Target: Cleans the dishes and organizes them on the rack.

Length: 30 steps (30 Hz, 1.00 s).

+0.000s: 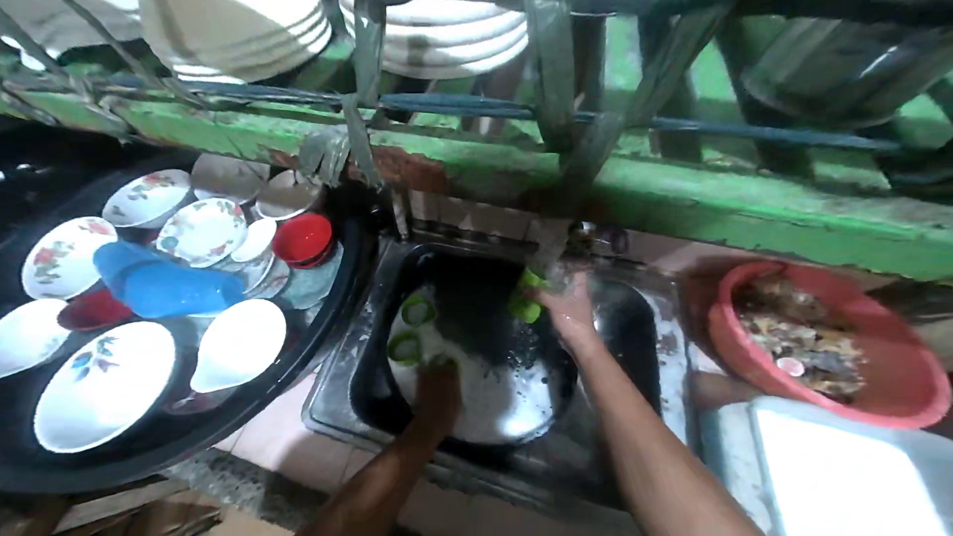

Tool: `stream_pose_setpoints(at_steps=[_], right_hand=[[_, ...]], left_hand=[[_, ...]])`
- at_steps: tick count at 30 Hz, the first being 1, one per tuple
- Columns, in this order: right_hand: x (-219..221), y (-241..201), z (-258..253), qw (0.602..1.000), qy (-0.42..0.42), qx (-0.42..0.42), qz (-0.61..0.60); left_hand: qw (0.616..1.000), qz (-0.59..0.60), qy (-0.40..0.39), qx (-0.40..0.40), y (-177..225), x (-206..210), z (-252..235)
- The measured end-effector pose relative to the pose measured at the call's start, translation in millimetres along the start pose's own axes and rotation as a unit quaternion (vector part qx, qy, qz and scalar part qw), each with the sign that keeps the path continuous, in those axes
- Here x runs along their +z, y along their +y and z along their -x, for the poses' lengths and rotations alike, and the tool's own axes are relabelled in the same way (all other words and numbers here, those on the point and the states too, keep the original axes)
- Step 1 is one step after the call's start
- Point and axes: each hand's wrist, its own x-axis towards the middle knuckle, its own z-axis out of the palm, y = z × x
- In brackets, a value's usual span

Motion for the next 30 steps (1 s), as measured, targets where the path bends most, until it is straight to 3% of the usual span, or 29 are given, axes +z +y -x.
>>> stream_pose_setpoints(at_steps=[2, 6, 9, 12, 15, 18, 21, 25, 27, 28, 30], right_hand=[[-1.3, -1.8, -3.1, 0.994, -0.017, 0.028, -0.109], [-17.8, -37.7, -0.4, 0.96, -0.175, 0.11, -0.191], [-34.2, -58.0, 4.8, 0.923, -0.268, 0.221, -0.165], [-57.8, -74.6, 38.1, 0.933, -0.257, 0.236, -0.094], [-88.3, -58.0, 71.2, 0.964, -0.179, 0.191, -0.056], [-94.5, -11.7, 96.9, 0.97, -0.104, 0.218, -0.032], [-87.7, 15.4, 106.5, 0.967, -0.087, 0.236, 0.045], [-79.7, 29.5, 116.1, 0.965, -0.094, 0.238, 0.054], [-77.0, 32.3, 115.4, 0.967, -0.093, 0.232, 0.051], [-75.6, 33.5, 112.6, 0.969, -0.089, 0.225, 0.045], [-71.4, 37.9, 110.2, 0.971, -0.074, 0.228, 0.014]], left_hand=[[0.998, 0.045, 0.0, 0.031, 14.3, -18.3, -11.9], [0.98, 0.183, -0.039, 0.06, 49.2, -64.5, -39.0], [0.944, 0.315, -0.046, 0.086, 77.9, -88.9, -62.3], [0.919, 0.372, -0.045, 0.124, 103.8, -121.3, -67.3], [0.953, 0.224, -0.007, 0.205, 134.3, -154.0, -57.0], [0.96, 0.004, -0.015, 0.278, 152.3, -158.1, -41.2], [0.948, -0.055, -0.013, 0.313, 156.2, -158.1, -38.7], [0.938, -0.061, 0.021, 0.34, 143.9, -145.4, -43.8], [0.949, 0.028, 0.01, 0.315, 134.8, -137.4, -53.2], [0.947, 0.145, 0.009, 0.287, 129.7, -135.1, -56.6], [0.89, 0.406, 0.013, 0.209, 117.4, -123.4, -62.2]])
